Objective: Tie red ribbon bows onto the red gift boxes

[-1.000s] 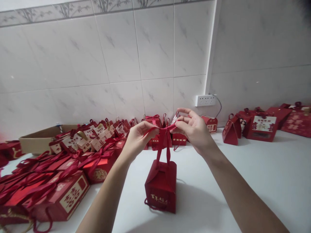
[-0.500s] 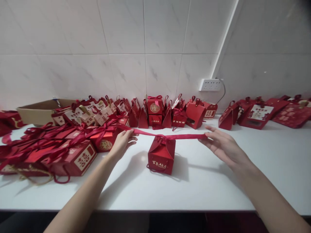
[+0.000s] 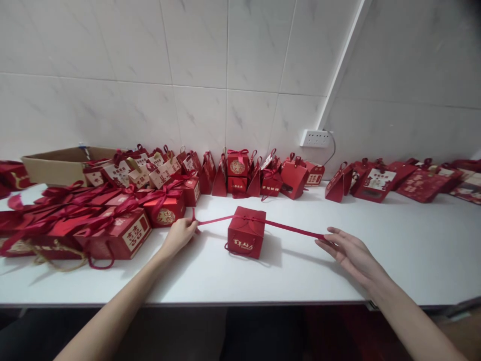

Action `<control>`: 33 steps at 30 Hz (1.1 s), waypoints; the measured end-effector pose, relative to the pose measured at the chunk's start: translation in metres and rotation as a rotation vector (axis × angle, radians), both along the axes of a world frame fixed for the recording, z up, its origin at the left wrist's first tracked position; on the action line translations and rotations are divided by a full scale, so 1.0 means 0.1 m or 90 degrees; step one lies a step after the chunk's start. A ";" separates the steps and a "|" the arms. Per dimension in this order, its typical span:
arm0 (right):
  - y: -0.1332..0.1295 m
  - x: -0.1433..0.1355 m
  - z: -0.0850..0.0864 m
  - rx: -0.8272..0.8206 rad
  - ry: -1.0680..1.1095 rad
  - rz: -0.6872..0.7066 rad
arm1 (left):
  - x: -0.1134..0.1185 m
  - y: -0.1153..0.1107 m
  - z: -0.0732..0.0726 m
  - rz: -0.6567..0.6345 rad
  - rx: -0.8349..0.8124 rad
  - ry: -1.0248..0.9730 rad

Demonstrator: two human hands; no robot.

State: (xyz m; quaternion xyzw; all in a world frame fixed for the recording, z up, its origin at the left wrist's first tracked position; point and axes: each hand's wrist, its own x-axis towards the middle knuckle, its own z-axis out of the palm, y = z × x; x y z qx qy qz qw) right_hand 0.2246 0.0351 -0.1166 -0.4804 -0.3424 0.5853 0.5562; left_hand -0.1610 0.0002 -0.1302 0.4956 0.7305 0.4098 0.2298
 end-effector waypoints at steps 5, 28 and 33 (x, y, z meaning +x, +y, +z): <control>0.04 0.11 -0.07 0.040 -0.285 0.077 | 0.01 -0.05 0.07 -0.010 0.000 0.123; 0.25 -0.82 0.01 0.060 -0.121 0.529 | 0.58 0.10 0.06 -0.471 -0.048 -0.345; 0.24 -0.78 0.04 0.075 -0.162 0.487 | 0.55 0.13 0.03 -0.479 -0.040 -0.357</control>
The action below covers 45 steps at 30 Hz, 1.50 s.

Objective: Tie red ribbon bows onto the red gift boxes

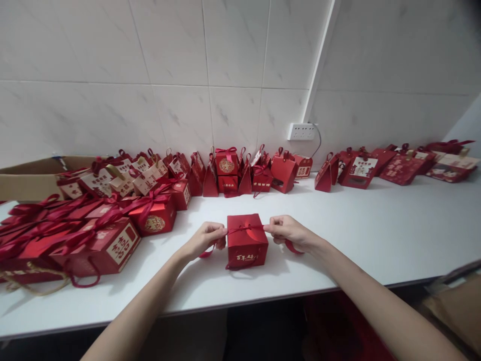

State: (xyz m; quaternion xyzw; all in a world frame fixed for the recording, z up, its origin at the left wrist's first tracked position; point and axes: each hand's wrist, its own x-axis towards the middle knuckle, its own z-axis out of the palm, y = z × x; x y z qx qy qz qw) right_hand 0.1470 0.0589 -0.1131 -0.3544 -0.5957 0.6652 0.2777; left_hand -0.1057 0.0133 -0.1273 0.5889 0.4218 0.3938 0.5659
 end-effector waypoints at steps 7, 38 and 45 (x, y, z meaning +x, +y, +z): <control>0.08 0.10 0.11 0.023 -0.127 0.075 | -0.03 0.04 0.07 -0.017 -0.003 0.032; -0.16 -0.47 0.17 0.511 -0.137 -0.101 | 0.11 -0.20 0.77 0.037 0.353 0.639; -0.19 -0.50 0.15 0.434 -0.113 -0.182 | 0.15 -0.23 0.90 0.032 0.378 0.701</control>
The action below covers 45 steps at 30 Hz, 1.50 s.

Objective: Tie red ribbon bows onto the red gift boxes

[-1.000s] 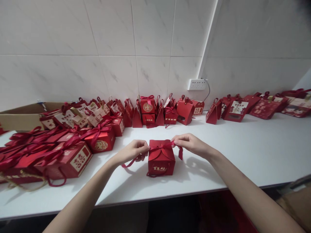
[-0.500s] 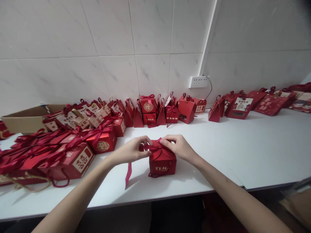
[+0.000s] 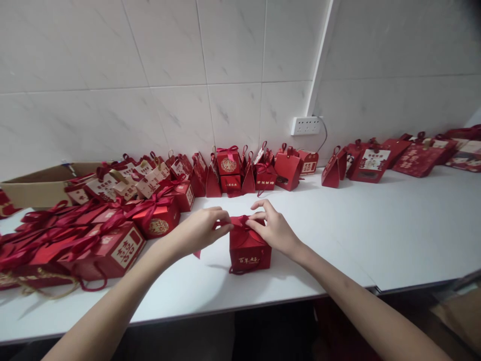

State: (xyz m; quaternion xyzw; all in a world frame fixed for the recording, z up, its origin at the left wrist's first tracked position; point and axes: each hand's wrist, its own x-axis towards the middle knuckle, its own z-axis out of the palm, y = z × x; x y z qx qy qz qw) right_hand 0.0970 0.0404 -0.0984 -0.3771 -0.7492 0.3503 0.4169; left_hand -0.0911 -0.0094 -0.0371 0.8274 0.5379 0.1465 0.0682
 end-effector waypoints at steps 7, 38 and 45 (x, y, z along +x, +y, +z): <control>0.01 -0.02 0.05 -0.004 -0.013 0.053 | 0.10 0.10 0.15 -0.037 0.003 0.042; 0.02 -0.03 -0.02 0.003 0.009 0.050 | 0.17 0.11 0.21 -0.011 0.013 0.109; 0.03 -0.03 -0.01 0.006 0.003 0.053 | 0.19 0.16 0.19 -0.119 0.051 0.089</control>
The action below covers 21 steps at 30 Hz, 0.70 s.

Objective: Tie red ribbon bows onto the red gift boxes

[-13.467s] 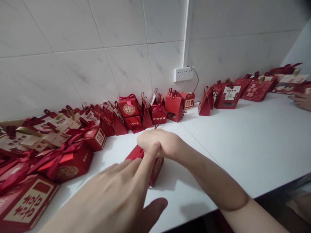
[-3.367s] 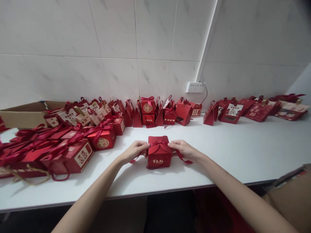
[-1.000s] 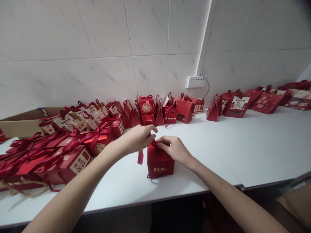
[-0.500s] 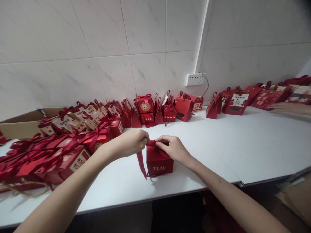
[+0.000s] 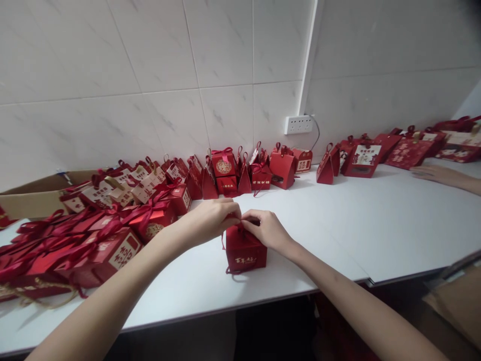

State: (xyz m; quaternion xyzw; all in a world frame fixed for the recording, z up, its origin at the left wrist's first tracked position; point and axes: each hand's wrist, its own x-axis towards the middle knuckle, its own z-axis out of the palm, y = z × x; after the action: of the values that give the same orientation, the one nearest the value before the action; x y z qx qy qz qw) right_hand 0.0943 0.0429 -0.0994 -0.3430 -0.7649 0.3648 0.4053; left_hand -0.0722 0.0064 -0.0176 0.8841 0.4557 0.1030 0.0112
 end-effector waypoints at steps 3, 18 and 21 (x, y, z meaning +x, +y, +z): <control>0.00 0.01 0.00 -0.001 0.009 0.009 | 0.03 0.04 0.03 0.035 -0.026 -0.033; 0.35 -0.07 -0.06 -0.091 0.153 0.073 | -0.06 0.68 -0.55 0.084 -0.137 -0.456; 0.47 -0.12 -0.04 -0.061 0.133 0.057 | -0.08 0.68 -0.70 0.120 -0.096 -0.522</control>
State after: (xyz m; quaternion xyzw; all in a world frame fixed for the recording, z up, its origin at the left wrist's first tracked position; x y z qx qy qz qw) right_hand 0.0819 0.0900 -0.1037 -0.2877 -0.7148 0.4523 0.4492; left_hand -0.0797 0.0740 -0.0873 0.7213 0.4985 0.4128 0.2466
